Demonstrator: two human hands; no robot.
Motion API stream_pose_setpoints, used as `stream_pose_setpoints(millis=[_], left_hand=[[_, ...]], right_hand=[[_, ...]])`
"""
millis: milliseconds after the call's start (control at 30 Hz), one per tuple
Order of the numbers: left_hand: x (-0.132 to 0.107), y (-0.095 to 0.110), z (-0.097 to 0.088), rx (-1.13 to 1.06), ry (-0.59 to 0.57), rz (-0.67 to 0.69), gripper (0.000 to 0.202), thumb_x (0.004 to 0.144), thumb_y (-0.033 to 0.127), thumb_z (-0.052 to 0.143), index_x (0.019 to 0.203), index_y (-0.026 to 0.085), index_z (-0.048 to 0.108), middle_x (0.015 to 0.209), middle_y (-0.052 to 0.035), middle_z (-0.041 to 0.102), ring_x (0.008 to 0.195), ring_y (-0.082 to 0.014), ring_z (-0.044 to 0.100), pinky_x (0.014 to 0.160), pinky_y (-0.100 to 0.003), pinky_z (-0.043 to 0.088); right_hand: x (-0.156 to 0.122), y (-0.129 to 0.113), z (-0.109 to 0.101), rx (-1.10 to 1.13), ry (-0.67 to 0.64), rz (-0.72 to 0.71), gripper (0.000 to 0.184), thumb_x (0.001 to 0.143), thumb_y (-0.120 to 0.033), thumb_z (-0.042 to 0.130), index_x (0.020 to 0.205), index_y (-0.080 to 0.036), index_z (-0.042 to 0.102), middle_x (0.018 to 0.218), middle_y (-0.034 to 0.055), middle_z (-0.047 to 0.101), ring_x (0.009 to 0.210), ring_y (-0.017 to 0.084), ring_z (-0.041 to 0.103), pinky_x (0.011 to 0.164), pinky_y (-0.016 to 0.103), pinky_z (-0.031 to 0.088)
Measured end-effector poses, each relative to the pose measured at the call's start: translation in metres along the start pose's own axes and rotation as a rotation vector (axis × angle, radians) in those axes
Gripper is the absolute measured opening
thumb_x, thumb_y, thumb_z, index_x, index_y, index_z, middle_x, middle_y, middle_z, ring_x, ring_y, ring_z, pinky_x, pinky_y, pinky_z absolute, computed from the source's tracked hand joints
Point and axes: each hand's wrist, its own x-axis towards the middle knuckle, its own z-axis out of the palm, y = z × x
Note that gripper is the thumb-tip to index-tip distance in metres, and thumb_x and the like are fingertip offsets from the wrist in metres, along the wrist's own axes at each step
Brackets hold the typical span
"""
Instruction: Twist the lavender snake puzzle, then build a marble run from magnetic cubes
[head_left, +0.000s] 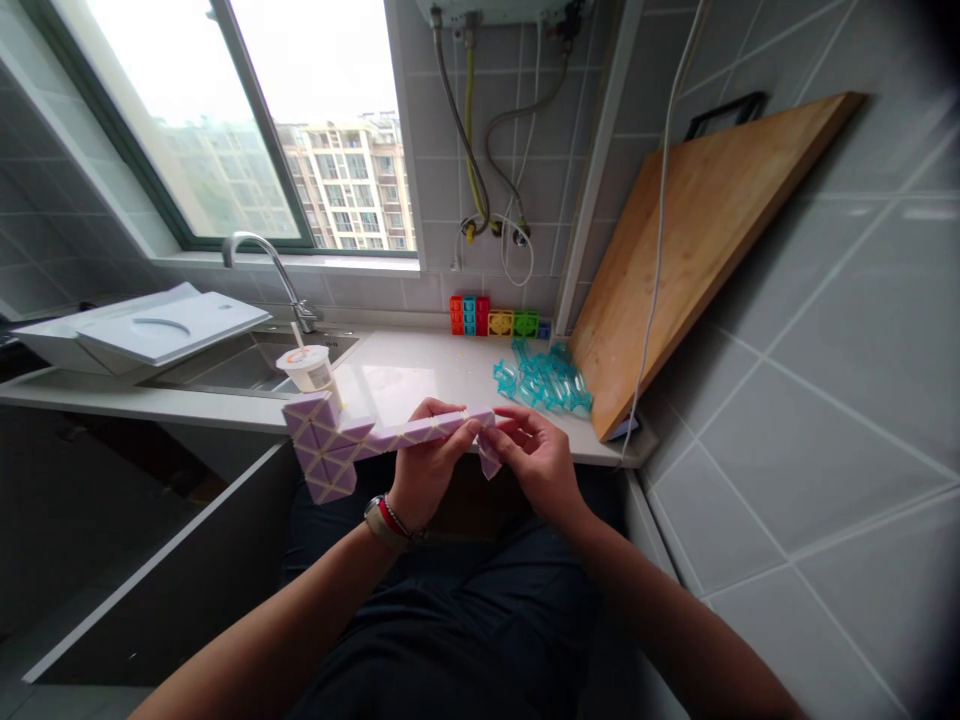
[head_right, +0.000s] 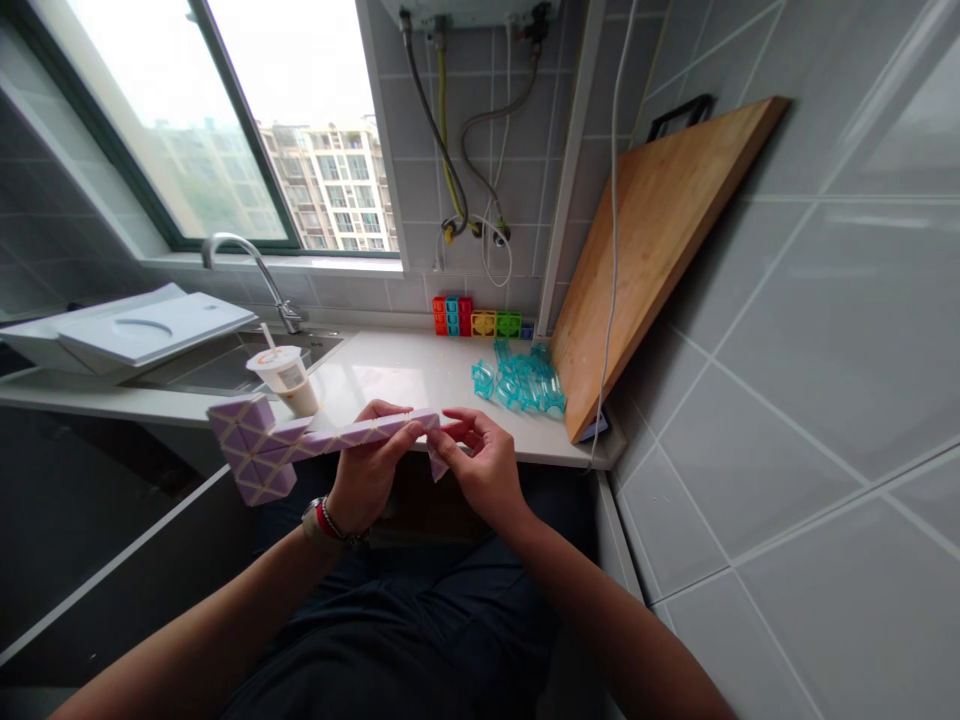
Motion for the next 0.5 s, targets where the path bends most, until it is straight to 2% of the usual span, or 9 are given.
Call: stream_pose_setpoints(millis=[133,267,400,500], left_hand=[[0.005,0.006,-0.008,0.034,-0.059,0.007,0.024,0.075,0.03,0.086,0.085,0.019,0.067,0.09,-0.0009,0.07,0.086,-0.0171,0.065,0.083,-0.029,0.05],[0.005,0.01,-0.011,0.023,-0.148,-0.046,0.024,0.077,0.031,0.085,0.086,0.018,0.066,0.097,-0.0056,0.076,0.091,-0.021,0.07,0.086,-0.033,0.052],[0.004,0.006,-0.013,-0.033,-0.155,-0.111,0.025,0.078,0.029,0.085,0.089,0.018,0.065,0.098,-0.0053,0.077,0.094,-0.0202,0.071,0.087,-0.032,0.053],[0.005,0.005,-0.013,-0.11,-0.151,-0.2,0.025,0.078,0.026,0.085,0.086,0.018,0.063,0.085,0.0007,0.072,0.081,-0.0135,0.068,0.079,-0.026,0.052]], right_hand=[[0.007,-0.01,-0.008,0.181,-0.153,0.232,0.047,0.07,-0.046,0.089,0.103,-0.019,0.071,0.085,0.0032,0.073,0.08,0.02,0.072,0.067,0.03,0.06],[0.009,-0.013,-0.01,0.266,-0.239,0.332,0.043,0.07,-0.042,0.09,0.1,-0.017,0.073,0.088,0.0036,0.073,0.079,0.018,0.07,0.068,0.03,0.06],[0.011,-0.007,-0.011,0.26,-0.298,0.375,0.039,0.074,-0.043,0.087,0.098,-0.015,0.074,0.09,0.0049,0.073,0.08,0.017,0.069,0.07,0.029,0.06],[0.013,0.002,-0.011,0.178,-0.272,0.255,0.036,0.076,-0.043,0.085,0.096,-0.017,0.07,0.088,0.0034,0.072,0.08,0.017,0.068,0.071,0.029,0.058]])
